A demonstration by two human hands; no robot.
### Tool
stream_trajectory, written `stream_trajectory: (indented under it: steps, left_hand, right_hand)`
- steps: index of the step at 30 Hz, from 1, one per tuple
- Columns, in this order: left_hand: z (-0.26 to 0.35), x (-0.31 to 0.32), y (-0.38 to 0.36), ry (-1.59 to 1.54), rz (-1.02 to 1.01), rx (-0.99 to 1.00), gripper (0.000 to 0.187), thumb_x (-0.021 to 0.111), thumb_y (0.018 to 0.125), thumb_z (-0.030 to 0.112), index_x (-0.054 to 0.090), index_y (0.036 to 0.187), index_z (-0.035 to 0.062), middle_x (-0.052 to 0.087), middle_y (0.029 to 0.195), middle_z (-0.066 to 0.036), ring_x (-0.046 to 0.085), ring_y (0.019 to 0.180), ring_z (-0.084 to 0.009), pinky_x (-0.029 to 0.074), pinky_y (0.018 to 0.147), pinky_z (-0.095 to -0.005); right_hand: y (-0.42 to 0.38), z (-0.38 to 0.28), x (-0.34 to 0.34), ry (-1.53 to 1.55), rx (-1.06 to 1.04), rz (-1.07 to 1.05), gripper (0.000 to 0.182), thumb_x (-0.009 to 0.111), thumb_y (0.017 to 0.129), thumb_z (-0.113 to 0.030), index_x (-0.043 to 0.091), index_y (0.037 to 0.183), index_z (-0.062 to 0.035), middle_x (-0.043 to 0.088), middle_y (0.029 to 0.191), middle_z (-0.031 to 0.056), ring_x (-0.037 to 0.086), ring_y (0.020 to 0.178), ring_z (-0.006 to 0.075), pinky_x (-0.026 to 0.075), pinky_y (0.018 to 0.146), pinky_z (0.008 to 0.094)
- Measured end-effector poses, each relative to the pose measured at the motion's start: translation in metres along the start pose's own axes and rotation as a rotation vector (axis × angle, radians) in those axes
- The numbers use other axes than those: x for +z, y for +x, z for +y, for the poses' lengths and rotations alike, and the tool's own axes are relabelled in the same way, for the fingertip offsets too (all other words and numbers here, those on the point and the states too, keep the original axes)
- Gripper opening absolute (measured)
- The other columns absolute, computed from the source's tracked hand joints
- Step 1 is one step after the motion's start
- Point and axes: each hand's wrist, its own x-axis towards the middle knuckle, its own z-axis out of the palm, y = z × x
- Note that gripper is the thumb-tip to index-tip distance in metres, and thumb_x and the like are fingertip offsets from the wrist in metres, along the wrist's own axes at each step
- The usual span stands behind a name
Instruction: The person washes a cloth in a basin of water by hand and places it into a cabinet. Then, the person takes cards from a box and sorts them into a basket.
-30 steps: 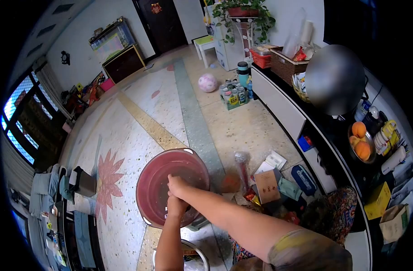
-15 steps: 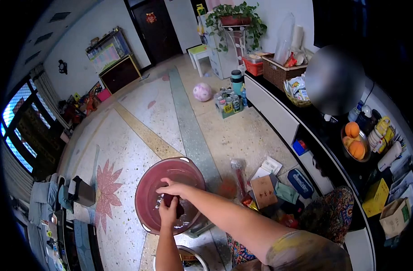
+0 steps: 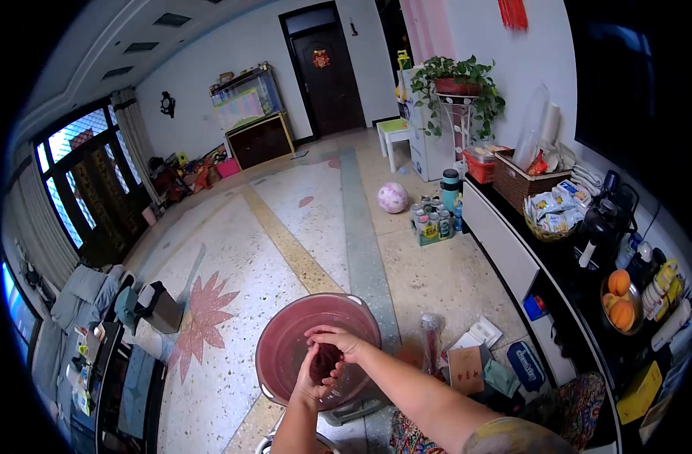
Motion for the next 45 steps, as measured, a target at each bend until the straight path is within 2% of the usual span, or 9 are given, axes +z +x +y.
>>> stream_trajectory:
  steps: [9,12,17,22,25,29,33,36,45]
  left_hand:
    - [-0.008,0.004,-0.013,0.1,0.016,0.157,0.04,0.053,0.08,0.034,0.044,0.1,-0.0001,0.05,0.076,-0.012,0.047,0.059,-0.0164,0.036,0.042,-0.0201]
    - [-0.002,0.007,-0.013,0.54,0.334,0.07,0.026,0.061,0.075,0.02,0.049,0.088,0.0012,0.05,0.067,-0.004,0.048,0.054,-0.0127,0.036,0.042,-0.0218]
    - [-0.001,-0.007,-0.007,0.764,0.452,0.063,0.028,0.064,0.067,0.02,0.053,0.086,0.0027,0.052,0.068,-0.003,0.05,0.055,-0.0114,0.038,0.045,-0.0239]
    - [-0.01,-0.025,0.015,1.121,0.546,0.479,0.031,0.061,0.065,0.025,0.058,0.086,0.0016,0.059,0.071,-0.009,0.056,0.061,-0.0177,0.044,0.052,-0.0292]
    - [-0.004,-0.046,0.045,1.406,0.678,0.618,0.037,0.055,0.068,0.036,0.061,0.086,0.0046,0.06,0.08,-0.02,0.059,0.076,-0.0329,0.046,0.066,-0.0387]
    - [-0.01,-0.048,0.059,1.617,0.7,0.579,0.038,0.052,0.07,0.037,0.06,0.085,0.0031,0.058,0.084,-0.024,0.055,0.085,-0.0376,0.043,0.075,-0.0404]
    - [-0.02,-0.05,0.062,1.6,0.764,0.323,0.056,0.048,0.071,0.039,0.044,0.112,0.0014,0.044,0.107,-0.032,0.046,0.1,-0.0402,0.039,0.082,-0.0431]
    - [-0.022,0.011,0.011,1.376,0.869,0.378,0.054,0.049,0.071,0.037,0.044,0.108,-0.0022,0.048,0.1,-0.033,0.048,0.097,-0.0404,0.04,0.081,-0.0429]
    - [-0.03,-0.02,0.013,1.324,0.785,0.666,0.051,0.057,0.068,0.038,0.046,0.096,-0.0036,0.057,0.086,-0.025,0.056,0.08,-0.0373,0.044,0.071,-0.0404]
  right_hand:
    - [0.002,0.005,-0.005,-0.014,-0.01,0.042,0.023,0.058,0.077,-0.017,0.051,0.097,-0.0076,0.055,0.08,0.0026,0.055,0.071,0.0124,0.046,0.065,0.0248]
    - [0.005,0.008,-0.002,-0.288,-0.072,0.075,0.018,0.057,0.077,-0.016,0.053,0.093,-0.0076,0.055,0.08,0.0024,0.053,0.071,0.011,0.045,0.064,0.0249]
    - [0.027,0.036,-0.008,-0.904,-0.401,0.13,0.012,0.054,0.077,-0.015,0.055,0.083,-0.0046,0.056,0.076,0.0053,0.053,0.071,0.0117,0.044,0.065,0.0262]
    - [0.038,0.029,0.016,-1.476,-0.096,0.352,0.013,0.05,0.072,-0.016,0.059,0.077,-0.0072,0.059,0.078,0.0179,0.057,0.076,0.0335,0.046,0.069,0.0407]
    - [0.039,0.011,0.03,-1.481,-0.057,0.349,0.016,0.051,0.07,-0.016,0.059,0.081,-0.0068,0.058,0.084,0.0197,0.056,0.081,0.0349,0.044,0.072,0.0416]
    - [0.044,0.023,0.009,-1.591,-0.148,0.375,0.017,0.051,0.068,-0.013,0.058,0.081,-0.0036,0.056,0.082,0.0235,0.055,0.076,0.0378,0.044,0.07,0.0426]
    - [0.027,0.02,0.015,-1.587,-0.129,0.38,0.017,0.051,0.071,-0.017,0.057,0.081,-0.0052,0.055,0.084,0.0226,0.054,0.078,0.0373,0.044,0.07,0.0427]
    - [0.023,0.023,0.009,-1.614,-0.134,0.418,0.016,0.05,0.073,-0.019,0.057,0.082,-0.0079,0.056,0.084,0.0216,0.054,0.08,0.0365,0.044,0.07,0.0421]
    - [0.011,0.005,0.013,-1.361,-0.025,0.294,0.028,0.048,0.079,-0.029,0.055,0.093,-0.0053,0.056,0.097,0.0143,0.053,0.092,0.0274,0.04,0.08,0.0337]
